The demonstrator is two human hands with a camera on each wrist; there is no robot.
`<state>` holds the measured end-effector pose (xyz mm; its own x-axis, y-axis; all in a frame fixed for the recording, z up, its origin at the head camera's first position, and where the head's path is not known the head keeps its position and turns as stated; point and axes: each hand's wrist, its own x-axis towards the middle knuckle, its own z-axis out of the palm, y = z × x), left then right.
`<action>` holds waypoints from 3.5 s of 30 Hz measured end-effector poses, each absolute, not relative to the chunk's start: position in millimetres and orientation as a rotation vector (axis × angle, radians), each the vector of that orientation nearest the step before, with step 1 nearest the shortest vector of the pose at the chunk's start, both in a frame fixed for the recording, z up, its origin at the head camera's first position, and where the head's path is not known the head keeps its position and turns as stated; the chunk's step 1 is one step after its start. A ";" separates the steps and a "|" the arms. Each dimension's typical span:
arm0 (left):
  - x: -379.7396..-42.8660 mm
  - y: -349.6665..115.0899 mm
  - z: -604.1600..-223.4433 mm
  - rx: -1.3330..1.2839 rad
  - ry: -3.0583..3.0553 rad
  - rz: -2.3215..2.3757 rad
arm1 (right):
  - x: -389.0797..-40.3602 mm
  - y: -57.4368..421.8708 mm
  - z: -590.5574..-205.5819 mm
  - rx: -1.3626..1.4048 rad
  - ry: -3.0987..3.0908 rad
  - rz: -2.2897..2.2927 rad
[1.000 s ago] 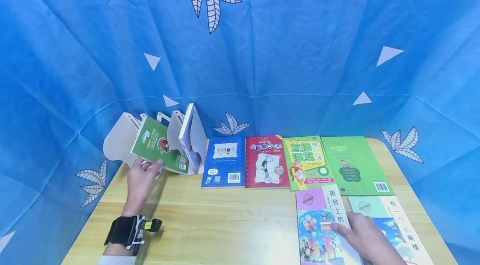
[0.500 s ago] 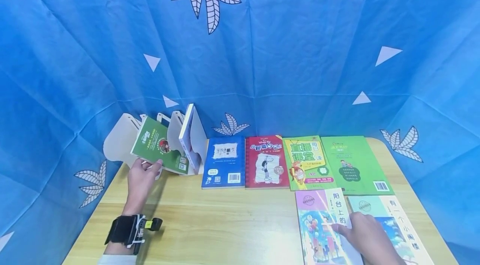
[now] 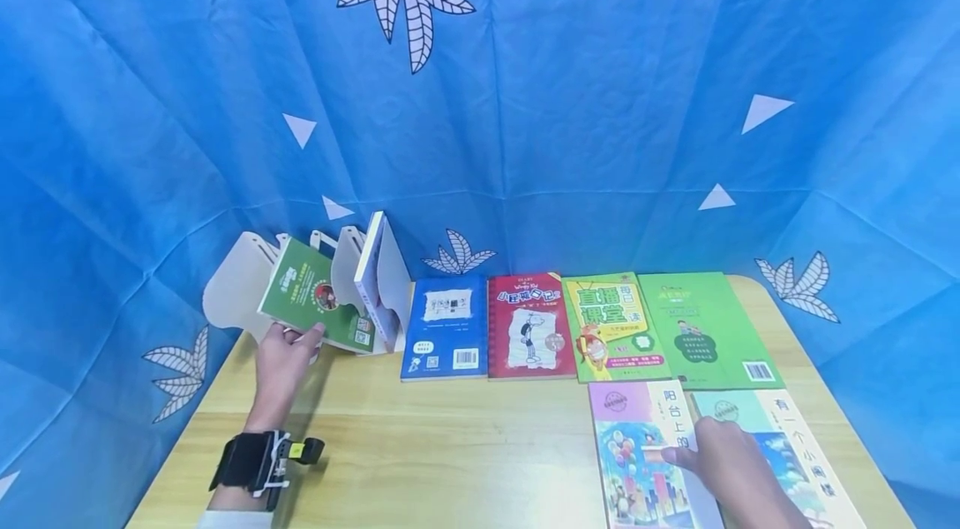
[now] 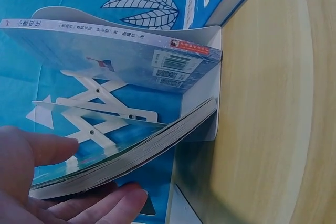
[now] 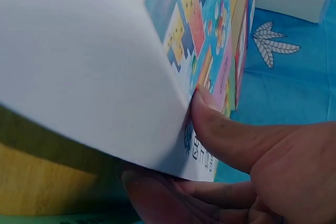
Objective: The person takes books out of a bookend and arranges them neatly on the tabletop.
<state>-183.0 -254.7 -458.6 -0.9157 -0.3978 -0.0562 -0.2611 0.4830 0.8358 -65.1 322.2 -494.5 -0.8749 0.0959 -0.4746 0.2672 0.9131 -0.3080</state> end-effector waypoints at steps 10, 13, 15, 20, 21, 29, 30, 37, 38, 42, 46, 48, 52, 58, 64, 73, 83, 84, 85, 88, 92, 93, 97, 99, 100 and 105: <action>-186.1 -256.5 -459.6 0.504 -2.517 -1.361 | -63.7 317.8 -491.3 0.243 2.650 -0.507; -185.2 -255.7 -460.1 0.497 -2.499 -1.378 | -62.7 318.3 -492.1 0.233 2.663 -0.505; -185.2 -254.9 -460.1 0.495 -2.483 -1.398 | -62.3 319.2 -492.5 0.213 2.683 -0.500; -185.6 -253.7 -460.9 0.495 -2.449 -1.438 | -62.1 322.5 -491.2 0.193 2.714 -0.491; -185.7 -253.8 -461.0 0.497 -2.442 -1.442 | -62.1 322.9 -490.4 0.198 2.713 -0.486; -177.9 -253.9 -457.6 0.491 -2.354 -1.470 | -59.1 323.3 -477.7 0.175 2.757 -0.426; -176.1 -253.5 -456.5 0.485 -2.351 -1.453 | -59.0 323.3 -475.5 0.169 2.770 -0.419; -163.1 -250.6 -448.2 0.424 -2.361 -1.335 | -60.5 322.8 -469.0 0.141 2.838 -0.429; -160.9 -250.4 -447.0 0.421 -2.364 -1.325 | -60.8 322.6 -468.9 0.132 2.842 -0.431; -151.8 -250.7 -442.5 0.394 -2.380 -1.245 | -61.4 321.2 -468.9 0.091 2.851 -0.430; -142.2 -251.7 -436.2 0.358 -2.373 -1.135 | -61.1 318.4 -467.7 0.075 2.870 -0.455; -137.2 -252.1 -432.1 0.351 -2.372 -1.107 | -60.5 316.6 -466.3 0.076 2.878 -0.476; -126.4 -252.1 -424.7 0.327 -2.377 -1.050 | -61.6 313.5 -463.2 0.110 2.850 -0.511; -112.2 -249.6 -415.3 0.269 -2.362 -0.951 | -64.9 310.3 -460.2 0.134 2.817 -0.512; -99.6 -247.5 -402.9 0.242 -2.353 -0.817 | -65.9 303.9 -454.7 0.081 2.836 -0.540; -69.2 -242.4 -387.6 0.259 -2.419 -0.713 | -66.7 293.4 -449.4 0.003 2.893 -0.625; -50.6 -217.9 -389.8 -0.030 -2.346 -0.778 | -60.1 282.8 -443.2 -0.111 2.895 -0.693; -49.7 -215.3 -390.2 -0.057 -2.341 -0.790 | -59.4 281.2 -442.5 -0.120 2.884 -0.705; -49.2 -212.4 -390.4 -0.085 -2.339 -0.801 | -58.6 279.8 -442.0 -0.129 2.882 -0.719; -47.4 -203.6 -391.7 -0.155 -2.339 -0.838 | -57.0 275.3 -440.9 -0.191 2.906 -0.768; -44.2 -191.3 -394.4 -0.222 -2.356 -0.878 | -56.6 268.3 -437.6 -0.252 2.933 -0.811; -43.6 -188.2 -395.3 -0.236 -2.360 -0.890 | -56.6 266.8 -436.2 -0.261 2.929 -0.825; -42.5 -177.7 -398.9 -0.322 -2.359 -0.916 | -56.5 261.5 -429.7 -0.279 2.890 -0.882; -42.8 -173.3 -400.9 -0.376 -2.351 -0.930 | -56.8 258.8 -426.4 -0.276 2.860 -0.908; -42.7 -171.4 -401.9 -0.402 -2.347 -0.941 | -57.1 256.9 -424.9 -0.277 2.849 -0.918; -40.7 -160.5 -405.7 -0.501 -2.341 -1.013 | -59.1 244.8 -419.1 -0.295 2.825 -0.990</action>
<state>-40.7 -160.5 -405.7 -0.7875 0.1214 0.6042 0.5235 0.6491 0.5519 -59.1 244.8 -419.1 -0.9719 -0.2274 -0.0611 -0.1396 0.7653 -0.6283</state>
